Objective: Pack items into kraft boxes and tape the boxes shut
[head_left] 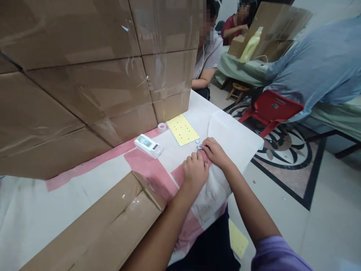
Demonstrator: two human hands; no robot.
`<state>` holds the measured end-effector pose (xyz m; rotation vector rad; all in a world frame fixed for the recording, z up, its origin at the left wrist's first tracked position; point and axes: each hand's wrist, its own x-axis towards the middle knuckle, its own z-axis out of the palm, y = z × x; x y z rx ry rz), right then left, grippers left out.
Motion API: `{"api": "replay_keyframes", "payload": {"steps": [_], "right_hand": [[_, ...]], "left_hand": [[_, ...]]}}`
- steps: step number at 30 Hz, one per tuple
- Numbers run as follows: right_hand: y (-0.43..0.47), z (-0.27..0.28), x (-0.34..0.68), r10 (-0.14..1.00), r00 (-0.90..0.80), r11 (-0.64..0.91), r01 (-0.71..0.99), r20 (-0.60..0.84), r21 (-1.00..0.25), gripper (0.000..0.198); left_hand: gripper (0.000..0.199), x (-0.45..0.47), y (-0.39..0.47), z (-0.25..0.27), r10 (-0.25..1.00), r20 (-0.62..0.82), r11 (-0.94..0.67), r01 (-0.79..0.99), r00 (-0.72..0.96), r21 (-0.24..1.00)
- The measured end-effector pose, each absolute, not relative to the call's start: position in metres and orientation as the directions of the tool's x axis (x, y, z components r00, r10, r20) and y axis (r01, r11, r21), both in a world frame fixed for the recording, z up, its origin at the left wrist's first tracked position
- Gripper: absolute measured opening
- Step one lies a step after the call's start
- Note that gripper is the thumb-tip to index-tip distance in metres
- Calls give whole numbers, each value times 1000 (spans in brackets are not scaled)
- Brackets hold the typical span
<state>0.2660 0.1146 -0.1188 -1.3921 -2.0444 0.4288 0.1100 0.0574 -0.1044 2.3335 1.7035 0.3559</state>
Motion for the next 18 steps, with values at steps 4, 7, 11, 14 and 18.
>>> {"api": "replay_keyframes", "payload": {"steps": [4, 7, 11, 14, 18], "right_hand": [[113, -115, 266, 932, -235, 358, 715, 276, -600, 16], [112, -114, 265, 926, -250, 373, 713, 282, -594, 15], [113, -116, 265, 924, -250, 378, 705, 288, -600, 16], [114, -117, 266, 924, -251, 378, 700, 287, -606, 16], [114, -117, 266, 925, -252, 377, 701, 284, -605, 16]], "left_hand": [[58, 110, 57, -102, 957, 59, -288, 903, 284, 318], [60, 109, 57, -102, 954, 74, -300, 902, 292, 311], [56, 109, 57, -105, 952, 75, -304, 901, 296, 310], [55, 109, 57, -106, 951, 78, -309, 899, 300, 311], [52, 110, 58, -105, 951, 76, -308, 898, 300, 314]]}}
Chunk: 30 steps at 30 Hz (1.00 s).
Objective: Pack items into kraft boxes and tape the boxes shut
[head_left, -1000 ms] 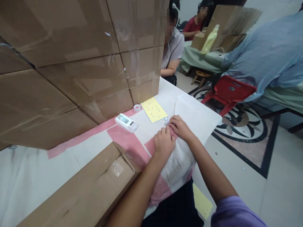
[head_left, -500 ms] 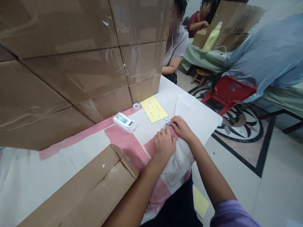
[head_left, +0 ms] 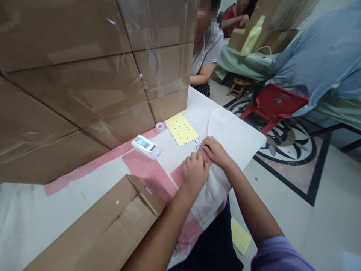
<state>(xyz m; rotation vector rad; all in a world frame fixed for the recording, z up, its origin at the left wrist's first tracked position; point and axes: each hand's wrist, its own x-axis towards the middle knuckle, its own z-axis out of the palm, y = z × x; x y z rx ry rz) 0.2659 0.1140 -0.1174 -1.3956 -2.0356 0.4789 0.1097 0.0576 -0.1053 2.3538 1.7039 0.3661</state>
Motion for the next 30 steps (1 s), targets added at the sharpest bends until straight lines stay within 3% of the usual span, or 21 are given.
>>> {"api": "replay_keyframes", "payload": {"steps": [16, 25, 30], "right_hand": [[114, -122, 268, 912, -262, 405, 703, 316, -584, 17], [109, -120, 262, 890, -321, 432, 818, 323, -379, 19], [108, -120, 261, 889, -299, 427, 816, 346, -390, 18]], "left_hand": [[49, 109, 59, -108, 952, 91, -306, 916, 293, 258], [45, 112, 60, -109, 954, 96, -298, 926, 284, 229], [46, 113, 59, -108, 954, 102, -299, 928, 283, 222]]}}
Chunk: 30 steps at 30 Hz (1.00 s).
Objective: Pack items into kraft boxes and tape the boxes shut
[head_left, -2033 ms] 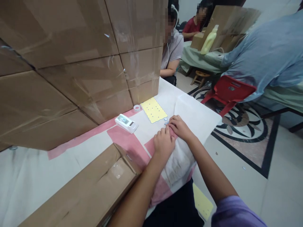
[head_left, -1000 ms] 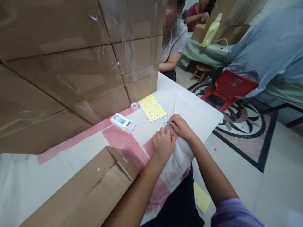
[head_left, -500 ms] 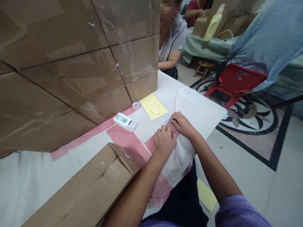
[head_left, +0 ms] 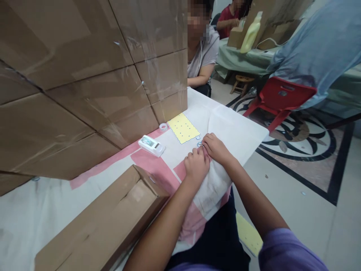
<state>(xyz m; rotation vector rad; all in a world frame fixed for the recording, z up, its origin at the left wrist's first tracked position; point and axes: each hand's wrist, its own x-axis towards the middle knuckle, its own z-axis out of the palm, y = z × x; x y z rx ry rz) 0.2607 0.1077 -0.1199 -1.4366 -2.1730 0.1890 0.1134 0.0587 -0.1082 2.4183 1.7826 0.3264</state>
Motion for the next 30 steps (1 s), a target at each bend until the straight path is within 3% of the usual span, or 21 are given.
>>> {"api": "replay_keyframes", "payload": {"steps": [7, 13, 20, 26, 30], "right_hand": [[109, -120, 263, 900, -170, 372, 780, 401, -503, 18], [112, -124, 267, 905, -48, 336, 689, 422, -643, 16], [102, -114, 263, 903, 50, 332, 546, 426, -769, 16], [37, -97, 227, 857, -74, 494, 402, 511, -771, 19], [-4, -93, 201, 854, -32, 505, 294, 520, -812, 20]], "left_hand": [[46, 115, 56, -110, 949, 111, -312, 923, 294, 226], [45, 115, 56, -112, 949, 129, -314, 901, 288, 299], [47, 106, 55, -104, 963, 175, -267, 819, 205, 508], [54, 83, 31, -71, 959, 261, -266, 659, 108, 703], [31, 61, 5, -63, 944, 298, -326, 557, 143, 764]]}}
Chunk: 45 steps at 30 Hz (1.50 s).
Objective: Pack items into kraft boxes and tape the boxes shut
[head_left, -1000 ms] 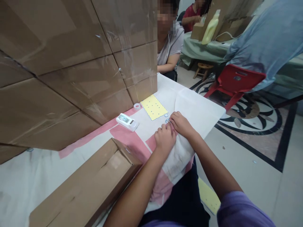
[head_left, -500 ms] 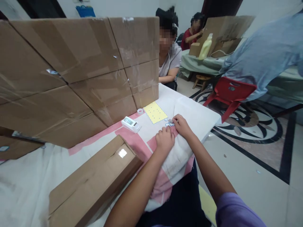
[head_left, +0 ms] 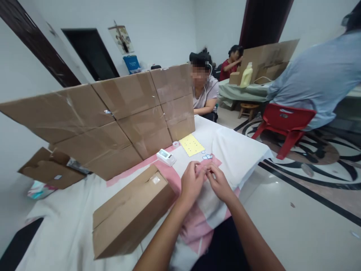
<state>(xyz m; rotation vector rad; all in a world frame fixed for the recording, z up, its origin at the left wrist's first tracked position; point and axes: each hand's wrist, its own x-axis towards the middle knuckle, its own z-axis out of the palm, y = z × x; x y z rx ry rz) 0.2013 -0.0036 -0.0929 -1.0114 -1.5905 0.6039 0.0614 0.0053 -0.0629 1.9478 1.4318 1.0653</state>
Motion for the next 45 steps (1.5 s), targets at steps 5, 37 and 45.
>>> {"api": "replay_keyframes", "payload": {"steps": [5, 37, 45], "right_hand": [[-27, -89, 181, 870, -54, 488, 252, 491, -836, 20], [-47, -92, 98, 838, -213, 526, 559, 502, -641, 17], [-52, -84, 98, 840, -246, 527, 581, 484, -620, 16]], "left_hand": [[31, 37, -29, -61, 913, 388, -399, 466, 124, 790], [67, -153, -100, 1, 962, 113, -254, 966, 248, 38], [69, -153, -101, -1, 956, 149, -262, 964, 253, 41]]}}
